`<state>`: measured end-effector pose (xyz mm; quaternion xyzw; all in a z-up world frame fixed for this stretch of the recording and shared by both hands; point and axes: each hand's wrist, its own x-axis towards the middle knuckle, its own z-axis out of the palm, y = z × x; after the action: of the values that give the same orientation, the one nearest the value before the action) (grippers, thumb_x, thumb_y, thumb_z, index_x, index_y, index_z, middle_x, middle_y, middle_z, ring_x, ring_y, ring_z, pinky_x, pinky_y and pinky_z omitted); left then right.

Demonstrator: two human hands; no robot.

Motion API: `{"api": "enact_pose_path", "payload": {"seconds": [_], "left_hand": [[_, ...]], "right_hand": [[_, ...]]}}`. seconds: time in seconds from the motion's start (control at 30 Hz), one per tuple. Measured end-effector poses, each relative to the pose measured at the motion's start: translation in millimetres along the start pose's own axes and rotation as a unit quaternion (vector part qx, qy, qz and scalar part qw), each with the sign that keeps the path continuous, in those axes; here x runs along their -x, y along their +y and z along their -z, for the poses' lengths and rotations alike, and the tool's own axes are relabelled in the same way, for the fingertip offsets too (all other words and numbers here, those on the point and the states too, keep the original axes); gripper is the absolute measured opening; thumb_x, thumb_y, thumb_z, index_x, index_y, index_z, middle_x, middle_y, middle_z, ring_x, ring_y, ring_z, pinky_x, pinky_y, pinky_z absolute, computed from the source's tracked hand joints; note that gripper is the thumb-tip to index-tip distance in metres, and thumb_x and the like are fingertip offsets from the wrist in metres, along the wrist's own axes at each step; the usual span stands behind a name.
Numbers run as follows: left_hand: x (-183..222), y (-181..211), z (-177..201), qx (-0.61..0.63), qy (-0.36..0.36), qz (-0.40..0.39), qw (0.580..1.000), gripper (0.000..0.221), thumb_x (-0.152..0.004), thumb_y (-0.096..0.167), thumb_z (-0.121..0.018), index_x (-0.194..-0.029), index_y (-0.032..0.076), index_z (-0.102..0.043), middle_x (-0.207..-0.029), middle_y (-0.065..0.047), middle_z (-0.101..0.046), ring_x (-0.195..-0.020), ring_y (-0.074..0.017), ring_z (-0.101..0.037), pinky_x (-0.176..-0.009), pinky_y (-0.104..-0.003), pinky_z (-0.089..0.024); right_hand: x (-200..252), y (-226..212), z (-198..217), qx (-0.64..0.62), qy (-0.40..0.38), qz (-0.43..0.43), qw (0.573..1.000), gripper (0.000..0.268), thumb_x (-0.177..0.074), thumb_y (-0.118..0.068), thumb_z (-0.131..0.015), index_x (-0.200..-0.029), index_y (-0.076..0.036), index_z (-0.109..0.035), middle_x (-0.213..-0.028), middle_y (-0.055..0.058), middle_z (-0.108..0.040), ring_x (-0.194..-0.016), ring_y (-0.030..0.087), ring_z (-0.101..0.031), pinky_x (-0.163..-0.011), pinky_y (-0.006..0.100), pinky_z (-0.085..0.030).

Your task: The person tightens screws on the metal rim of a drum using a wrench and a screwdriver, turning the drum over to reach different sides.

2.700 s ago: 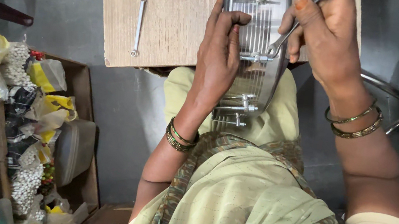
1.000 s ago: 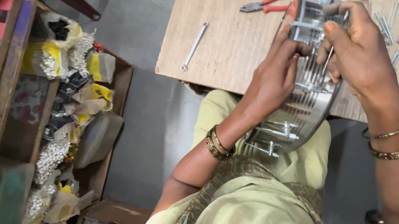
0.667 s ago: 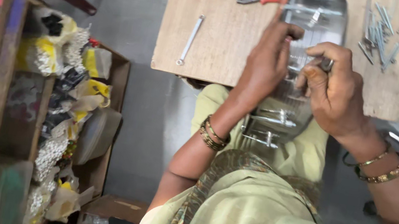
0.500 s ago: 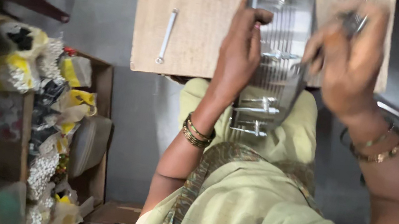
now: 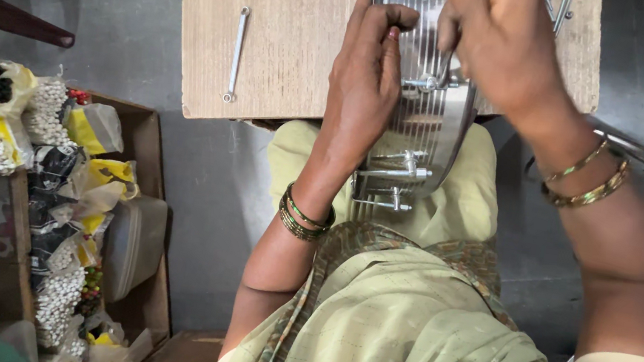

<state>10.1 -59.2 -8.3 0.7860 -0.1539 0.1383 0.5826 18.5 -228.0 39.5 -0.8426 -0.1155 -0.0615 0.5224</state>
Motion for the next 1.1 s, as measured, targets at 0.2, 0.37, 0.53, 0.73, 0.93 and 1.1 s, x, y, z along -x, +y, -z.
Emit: {"api": "enact_pose_path", "payload": {"seconds": [0.2, 0.37, 0.53, 0.73, 0.93, 1.1], "left_hand": [[-4.1, -11.3, 7.3, -0.025, 0.008, -0.046, 0.999, 0.018, -0.111, 0.002, -0.046, -0.122, 0.004, -0.061, -0.136, -0.019, -0.060, -0.120, -0.0297, -0.069, -0.102, -0.037, -0.056], [-1.2, -16.4, 8.9, -0.012, 0.010, -0.023, 1.000, 0.018, -0.112, 0.003, -0.045, -0.123, 0.003, -0.060, -0.135, -0.017, -0.064, -0.117, -0.0270, -0.072, -0.102, -0.037, -0.056], [3.3, -15.8, 9.5, -0.008, 0.006, -0.038, 0.999, 0.016, -0.113, 0.003, -0.046, -0.122, 0.004, -0.059, -0.144, -0.018, -0.058, -0.121, -0.0280, -0.070, -0.102, -0.036, -0.055], [6.4, -2.4, 6.9, -0.022, 0.001, -0.021, 1.000, 0.019, -0.111, 0.002, -0.046, -0.123, 0.005, -0.061, -0.153, -0.022, -0.051, -0.136, -0.0347, -0.060, -0.107, -0.038, -0.053], [5.7, -2.8, 7.4, -0.032, -0.007, -0.043, 0.999, 0.019, -0.110, 0.000, -0.046, -0.120, 0.004, -0.061, -0.140, -0.019, -0.057, -0.145, -0.0365, -0.053, -0.111, -0.041, -0.050], [2.2, -12.8, 7.5, -0.027, -0.014, -0.019, 0.999, 0.019, -0.112, 0.001, -0.047, -0.124, 0.005, -0.061, -0.148, -0.020, -0.057, -0.145, -0.0341, -0.052, -0.112, -0.040, -0.050]], "right_hand": [[58.6, 15.3, -17.5, 0.190, 0.034, 0.398, 0.897, 0.012, -0.097, 0.002, -0.054, -0.098, -0.009, -0.050, -0.091, 0.016, -0.068, -0.078, 0.032, -0.069, -0.063, 0.041, -0.057], [77.3, 35.8, -18.3, 0.135, 0.000, 0.438, 0.889, 0.014, -0.094, 0.000, -0.057, -0.092, -0.010, -0.047, -0.093, 0.017, -0.070, -0.073, 0.028, -0.064, -0.060, 0.041, -0.053], [66.8, 15.9, 14.9, -0.145, 0.040, 0.185, 0.971, 0.029, -0.122, -0.015, -0.044, -0.099, 0.001, -0.051, -0.090, 0.014, -0.061, -0.068, 0.017, -0.058, -0.061, 0.026, -0.050], [14.5, 1.8, 9.5, -0.214, -0.027, -0.015, 0.976, 0.035, -0.122, -0.025, -0.049, -0.099, 0.001, -0.053, -0.082, 0.007, -0.061, -0.058, 0.009, -0.054, -0.053, 0.024, -0.048], [19.6, -0.6, -6.0, -0.098, 0.000, -0.004, 0.995, 0.021, -0.120, -0.020, -0.046, -0.115, 0.000, -0.047, -0.080, 0.004, -0.060, -0.061, 0.010, -0.054, -0.054, 0.026, -0.046], [62.3, 16.5, -31.1, 0.119, 0.049, 0.387, 0.913, 0.012, -0.109, -0.002, -0.050, -0.120, 0.000, -0.046, -0.100, 0.013, -0.065, -0.076, 0.022, -0.064, -0.062, 0.033, -0.053]]}}
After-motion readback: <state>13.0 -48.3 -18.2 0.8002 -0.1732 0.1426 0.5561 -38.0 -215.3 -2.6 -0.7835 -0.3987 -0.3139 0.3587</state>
